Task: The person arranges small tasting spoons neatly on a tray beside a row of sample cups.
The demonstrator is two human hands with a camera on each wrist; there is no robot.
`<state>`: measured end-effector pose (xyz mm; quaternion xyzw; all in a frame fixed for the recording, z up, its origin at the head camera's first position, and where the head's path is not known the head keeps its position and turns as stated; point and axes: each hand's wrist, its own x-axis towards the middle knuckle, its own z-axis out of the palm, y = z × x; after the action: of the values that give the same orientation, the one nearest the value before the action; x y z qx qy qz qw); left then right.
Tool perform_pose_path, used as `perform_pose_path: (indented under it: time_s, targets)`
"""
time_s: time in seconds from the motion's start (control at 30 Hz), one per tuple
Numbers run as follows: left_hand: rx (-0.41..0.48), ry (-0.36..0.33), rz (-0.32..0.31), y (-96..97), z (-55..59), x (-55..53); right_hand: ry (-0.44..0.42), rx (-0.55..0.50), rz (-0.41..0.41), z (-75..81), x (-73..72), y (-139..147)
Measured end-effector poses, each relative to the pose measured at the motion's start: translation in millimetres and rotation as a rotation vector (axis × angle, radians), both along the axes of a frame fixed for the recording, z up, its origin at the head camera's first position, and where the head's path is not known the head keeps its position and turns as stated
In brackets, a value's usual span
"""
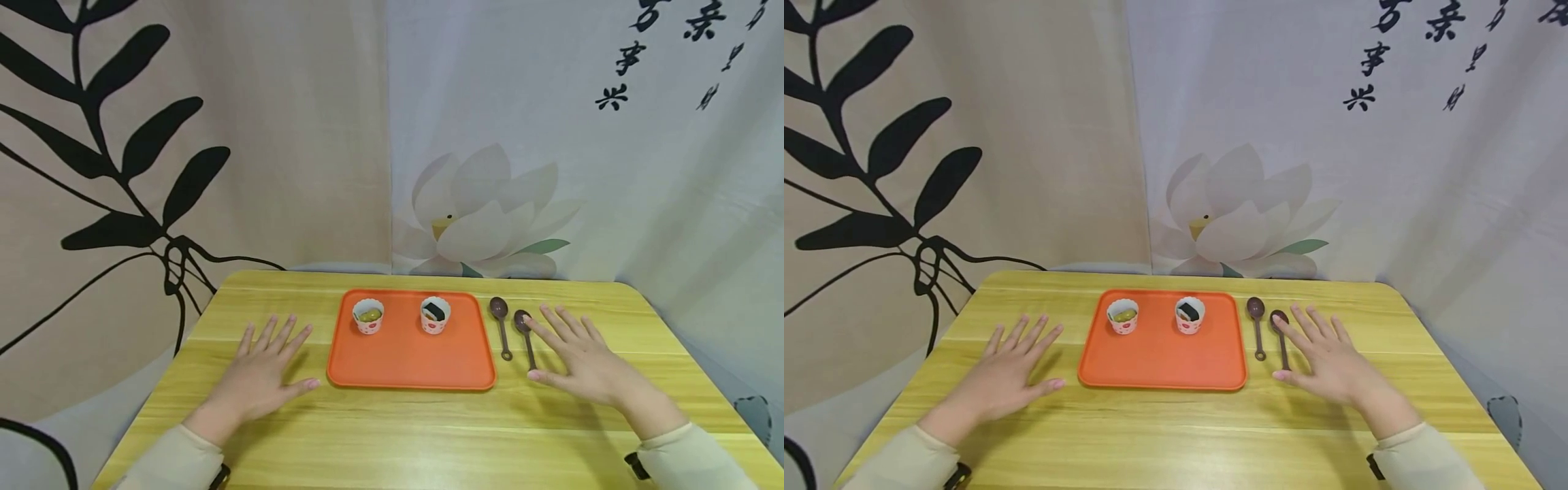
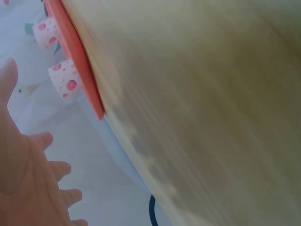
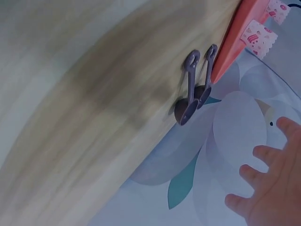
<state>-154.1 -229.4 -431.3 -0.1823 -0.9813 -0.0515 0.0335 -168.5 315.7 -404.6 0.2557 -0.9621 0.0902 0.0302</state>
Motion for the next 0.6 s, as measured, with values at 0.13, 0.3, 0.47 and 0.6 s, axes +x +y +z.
perform_pose_path:
  time_s: [0.13,0.3,0.47,0.6]
  targets:
    - [0.009,0.000,-0.005,3.2,-1.9,-0.1,-0.007,-0.009,0.007,-5.2,-1.0,-3.6]
    - [0.014,0.007,-0.017,8.6,-4.1,-1.9,-0.004,-0.011,0.012,-10.5,-2.3,-7.4]
    - [0.027,0.014,-0.030,13.5,-6.3,-2.7,-0.017,-0.037,0.016,-13.0,-3.0,-13.6]
    - [0.046,0.024,-0.042,16.9,-9.3,-4.2,-0.044,-0.059,0.016,-13.0,-2.4,-19.2]
